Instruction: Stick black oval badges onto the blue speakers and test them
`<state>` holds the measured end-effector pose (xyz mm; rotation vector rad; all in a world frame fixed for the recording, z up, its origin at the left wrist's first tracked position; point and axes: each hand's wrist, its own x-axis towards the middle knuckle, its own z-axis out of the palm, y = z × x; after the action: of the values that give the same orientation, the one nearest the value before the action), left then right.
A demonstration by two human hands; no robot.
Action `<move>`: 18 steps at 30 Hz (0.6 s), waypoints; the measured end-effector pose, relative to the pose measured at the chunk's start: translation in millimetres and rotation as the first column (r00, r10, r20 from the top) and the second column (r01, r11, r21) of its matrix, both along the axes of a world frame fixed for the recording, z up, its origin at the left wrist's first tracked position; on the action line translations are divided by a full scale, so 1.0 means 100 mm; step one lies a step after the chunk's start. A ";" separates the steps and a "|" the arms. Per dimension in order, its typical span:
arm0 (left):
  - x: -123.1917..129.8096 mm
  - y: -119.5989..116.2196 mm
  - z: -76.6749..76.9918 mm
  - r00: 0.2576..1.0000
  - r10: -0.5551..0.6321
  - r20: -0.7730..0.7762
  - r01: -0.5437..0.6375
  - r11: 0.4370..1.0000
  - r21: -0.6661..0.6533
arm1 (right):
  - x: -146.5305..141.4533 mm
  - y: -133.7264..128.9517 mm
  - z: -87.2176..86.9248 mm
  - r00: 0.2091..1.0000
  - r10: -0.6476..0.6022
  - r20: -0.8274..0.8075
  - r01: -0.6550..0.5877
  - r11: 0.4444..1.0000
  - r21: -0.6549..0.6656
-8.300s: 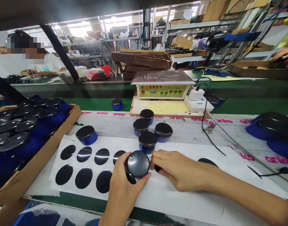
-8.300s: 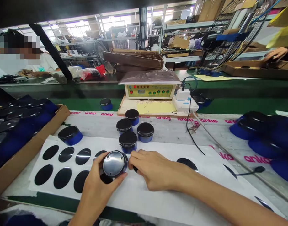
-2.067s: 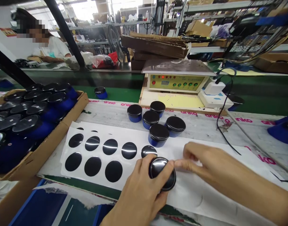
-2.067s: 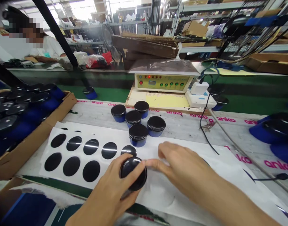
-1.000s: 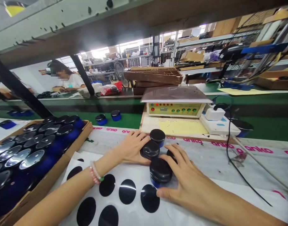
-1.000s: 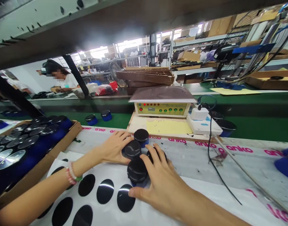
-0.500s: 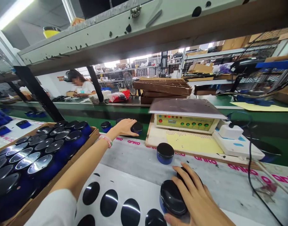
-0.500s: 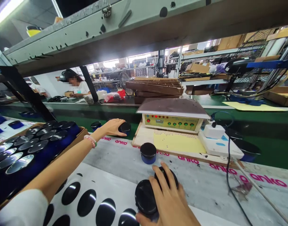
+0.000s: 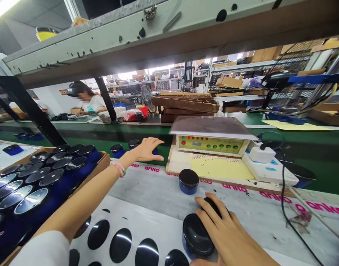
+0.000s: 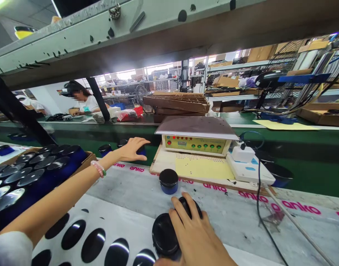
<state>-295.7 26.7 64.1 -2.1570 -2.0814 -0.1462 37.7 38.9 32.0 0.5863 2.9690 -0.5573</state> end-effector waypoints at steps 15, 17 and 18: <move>0.68 -0.13 0.47 0.988 0.120 0.097 -0.120 0.993 -0.003 | 0.06 -0.01 0.17 0.985 -0.015 -0.172 0.001 0.997 -0.082; 0.23 -0.20 0.65 0.949 0.306 0.069 -0.309 0.951 0.025 | -0.10 0.05 0.30 0.954 0.049 -0.296 -0.076 0.994 -0.079; 0.00 -0.23 0.72 0.914 0.402 0.053 -0.403 0.915 0.022 | -0.23 0.09 0.36 0.928 0.077 -0.366 -0.109 0.992 -0.068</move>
<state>-295.6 3.4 136.0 -1.6710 -2.4767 -0.1837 15.0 47.7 68.4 0.3641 3.2678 -0.8689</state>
